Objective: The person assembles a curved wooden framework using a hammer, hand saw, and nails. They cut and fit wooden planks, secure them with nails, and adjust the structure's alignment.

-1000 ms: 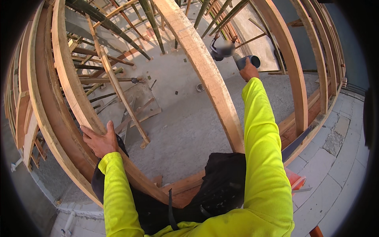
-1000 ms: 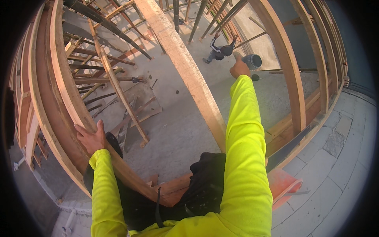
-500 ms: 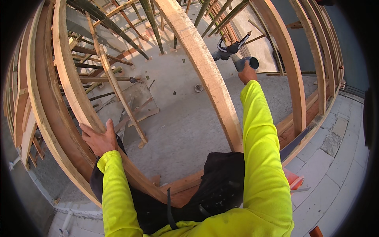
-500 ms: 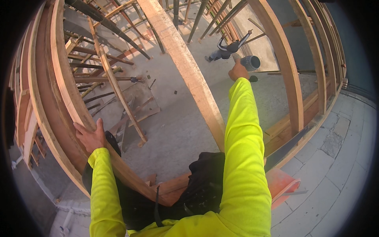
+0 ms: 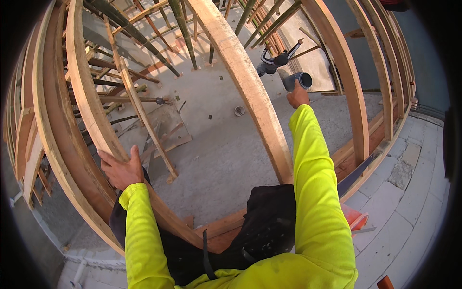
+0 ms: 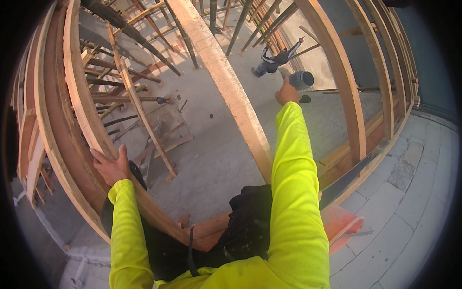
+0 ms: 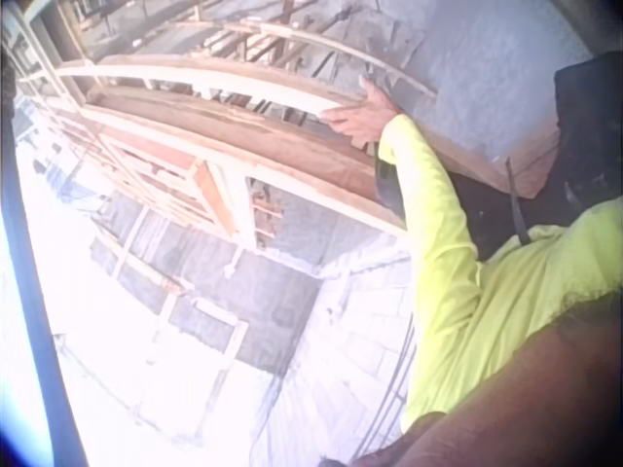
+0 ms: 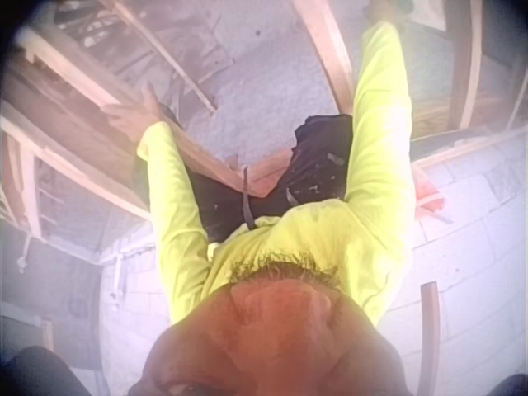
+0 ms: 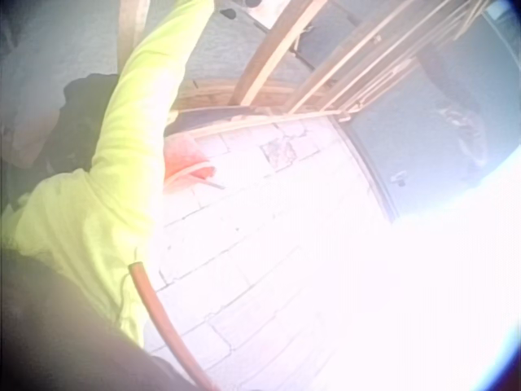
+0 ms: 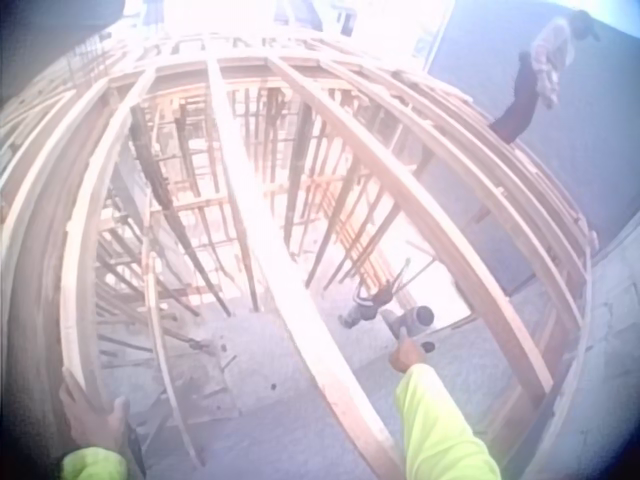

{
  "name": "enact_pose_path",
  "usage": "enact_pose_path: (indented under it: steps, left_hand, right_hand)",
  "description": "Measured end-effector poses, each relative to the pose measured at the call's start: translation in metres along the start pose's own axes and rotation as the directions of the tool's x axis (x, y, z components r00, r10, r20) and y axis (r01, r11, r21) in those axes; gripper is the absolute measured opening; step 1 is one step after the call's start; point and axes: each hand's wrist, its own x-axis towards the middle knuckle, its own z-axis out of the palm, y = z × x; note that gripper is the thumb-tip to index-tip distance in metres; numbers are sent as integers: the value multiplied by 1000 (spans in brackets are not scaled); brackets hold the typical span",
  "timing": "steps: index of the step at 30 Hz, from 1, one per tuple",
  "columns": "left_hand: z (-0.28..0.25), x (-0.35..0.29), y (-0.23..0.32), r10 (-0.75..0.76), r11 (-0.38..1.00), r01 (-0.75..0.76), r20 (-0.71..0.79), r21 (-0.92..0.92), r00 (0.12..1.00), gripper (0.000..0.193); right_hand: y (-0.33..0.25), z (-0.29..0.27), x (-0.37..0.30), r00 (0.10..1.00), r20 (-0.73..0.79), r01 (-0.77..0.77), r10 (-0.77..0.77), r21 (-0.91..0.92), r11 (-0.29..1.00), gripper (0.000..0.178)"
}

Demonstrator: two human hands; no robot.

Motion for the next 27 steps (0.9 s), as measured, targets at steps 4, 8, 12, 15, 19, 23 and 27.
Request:
enact_pose_path:
  steps: [4,8,12,15,19,23,27]
  left_hand:
    - [0,1,0,-29,1000,29,37,7,999,106]
    - [-7,-1,7,-9,1000,8,23,17,1000,106]
    - [-4,0,4,25,1000,-26,-22,-4,999,107]
    - [-4,0,3,27,1000,-27,-27,-11,999,108]
    - [-7,0,7,17,1000,-17,-14,-12,1000,108]
    - [-6,0,6,20,1000,-20,-24,-2,1000,108]
    - [-9,-1,9,9,1000,-9,-9,0,1000,108]
  right_hand:
    - [0,18,-6,998,9,55,-55,18,998,71]
    - [6,27,-2,985,152,62,-80,115,991,72]
    - [11,26,1,988,96,103,-121,170,980,74]
    - [14,27,0,989,59,123,-134,158,980,75]
    - [19,26,4,992,55,105,-115,147,983,76]
    - [14,26,3,996,74,49,-58,124,991,75]
    - [12,29,-6,994,98,43,-54,111,993,74]
